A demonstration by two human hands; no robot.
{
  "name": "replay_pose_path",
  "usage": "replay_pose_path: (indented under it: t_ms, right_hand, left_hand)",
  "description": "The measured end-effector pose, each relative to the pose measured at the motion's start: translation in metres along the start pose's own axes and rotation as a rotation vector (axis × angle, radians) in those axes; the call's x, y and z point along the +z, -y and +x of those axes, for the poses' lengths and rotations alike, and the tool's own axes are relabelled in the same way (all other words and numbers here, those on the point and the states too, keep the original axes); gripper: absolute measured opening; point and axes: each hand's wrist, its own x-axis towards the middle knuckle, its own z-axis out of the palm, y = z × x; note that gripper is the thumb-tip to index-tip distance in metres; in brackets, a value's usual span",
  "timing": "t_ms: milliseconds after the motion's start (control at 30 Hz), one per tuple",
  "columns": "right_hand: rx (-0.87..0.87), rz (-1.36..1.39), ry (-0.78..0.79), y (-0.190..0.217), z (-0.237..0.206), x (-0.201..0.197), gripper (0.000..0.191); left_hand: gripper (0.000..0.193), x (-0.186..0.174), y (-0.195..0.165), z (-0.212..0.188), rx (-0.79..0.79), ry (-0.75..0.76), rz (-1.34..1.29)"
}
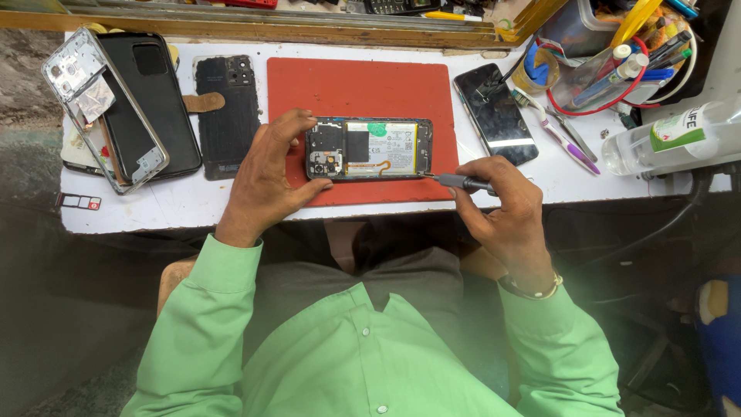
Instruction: The person uses a screwdriver to remove screws from a disassembled smartphone on a red mat, then picks up a black phone back cover and wipes it with a blue cloth. The person places the cover back on the table and continues handling the phone components.
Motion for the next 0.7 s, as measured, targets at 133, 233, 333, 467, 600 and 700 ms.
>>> replay_pose_path:
  t_ms: [133,233,333,467,600,700]
  right_hand:
    - [-0.002,-0.004,-0.003,-0.0002,0.0003,0.0007,0.018]
    - [-0.008,-0.011,-0.002,0.0000,0.0008,0.0006,0.018]
    - [-0.013,-0.006,0.000,0.0002,0.0014,0.0004,0.018]
    - [-0.018,-0.017,-0.006,0.0006,0.0017,0.0002,0.018]
    - [-0.027,-0.029,-0.012,0.0004,0.0025,0.0006,0.018]
    - [-0.044,-0.033,0.005,0.0003,0.0031,0.0012,0.020]
  left_hand:
    - [0.095,0.0000,-0.0002,0.0000,-0.001,0.001,-0.001]
    - [0.095,0.0001,-0.0006,0.0002,-0.007,0.002,-0.003]
    - [0.095,0.0000,-0.0012,0.0004,-0.013,0.004,-0.008]
    - [0.095,-0.0001,-0.0015,0.0004,-0.011,0.004,-0.011]
    - [0.095,0.0003,-0.0010,0.0001,-0.026,0.007,-0.009]
    - [0.096,0.0008,0.0000,-0.0001,-0.010,0.002,-0.007]
